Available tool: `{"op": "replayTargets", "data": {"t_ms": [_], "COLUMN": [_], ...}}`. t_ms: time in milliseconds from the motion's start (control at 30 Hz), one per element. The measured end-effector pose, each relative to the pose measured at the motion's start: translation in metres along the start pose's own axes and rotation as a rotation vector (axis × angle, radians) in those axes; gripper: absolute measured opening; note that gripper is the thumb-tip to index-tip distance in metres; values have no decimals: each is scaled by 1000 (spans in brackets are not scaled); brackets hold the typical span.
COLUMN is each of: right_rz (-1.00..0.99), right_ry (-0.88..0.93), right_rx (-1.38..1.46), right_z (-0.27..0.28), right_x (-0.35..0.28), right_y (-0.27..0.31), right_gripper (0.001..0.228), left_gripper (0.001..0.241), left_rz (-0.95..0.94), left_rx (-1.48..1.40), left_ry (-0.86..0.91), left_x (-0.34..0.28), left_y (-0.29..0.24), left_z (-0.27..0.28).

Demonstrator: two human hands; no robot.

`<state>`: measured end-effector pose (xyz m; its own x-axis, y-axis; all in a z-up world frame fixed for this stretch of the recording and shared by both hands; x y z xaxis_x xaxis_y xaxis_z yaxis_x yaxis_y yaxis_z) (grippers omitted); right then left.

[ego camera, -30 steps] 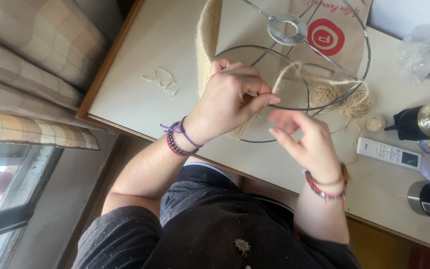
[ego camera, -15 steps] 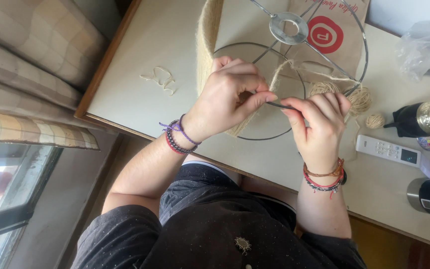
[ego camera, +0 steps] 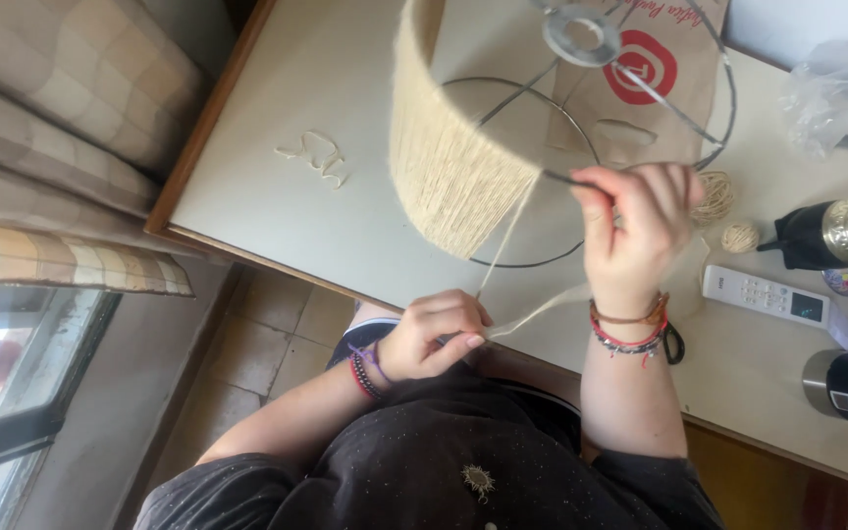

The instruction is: The person wraps natural twine around a metal lampshade frame, securing it with a binder clip. They cut excess twine with scissors and continue wrapping the frame.

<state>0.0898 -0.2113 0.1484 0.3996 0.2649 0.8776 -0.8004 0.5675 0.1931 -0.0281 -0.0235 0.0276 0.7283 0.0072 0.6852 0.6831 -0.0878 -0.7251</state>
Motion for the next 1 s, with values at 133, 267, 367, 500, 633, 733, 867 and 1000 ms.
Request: {"op": "replayTargets", "data": {"t_ms": [133, 267, 367, 500, 633, 733, 867, 1000], "right_rz": [-2, 19, 18, -11, -103, -67, -135, -567], "right_ry": [-40, -21, -14, 0, -29, 4, 24, 311], "right_rx": [21, 69, 81, 106, 170, 87, 249, 784], "right_z": [-7, -12, -12, -6, -2, 3, 3, 18], "right_x": [0, 5, 6, 12, 12, -2, -82, -193], "right_y": [-12, -8, -8, -15, -19, -10, -5, -22], "right_gripper": [22, 24, 24, 25, 14, 33, 33, 22], "left_gripper": [28, 24, 33, 21, 27, 30, 30, 27], "left_rz": [212, 722, 803, 798, 763, 768, 772, 723], "left_rx": [25, -144, -219, -233, -124, -96, -94, -158], "left_ry": [-92, -341, -358, -281, -264, -201, -300, -381], "left_x": [-28, -34, -47, -42, -6, -9, 12, 35], "left_y": [33, 75, 111, 131, 95, 96, 73, 54], "left_z": [1, -5, -12, -11, -17, -25, -28, -27]}}
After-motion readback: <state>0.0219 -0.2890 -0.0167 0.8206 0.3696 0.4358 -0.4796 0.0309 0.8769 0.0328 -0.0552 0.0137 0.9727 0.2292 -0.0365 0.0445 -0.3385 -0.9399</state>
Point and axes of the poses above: each hand's wrist, its own x-axis towards the middle knuckle, its own z-axis out of the back of the hand, y = z × x, the point moved 1 cm from there along x, towards the middle knuckle, and after that the axes turned 7 degrees about -y, right-handed, at the moved point
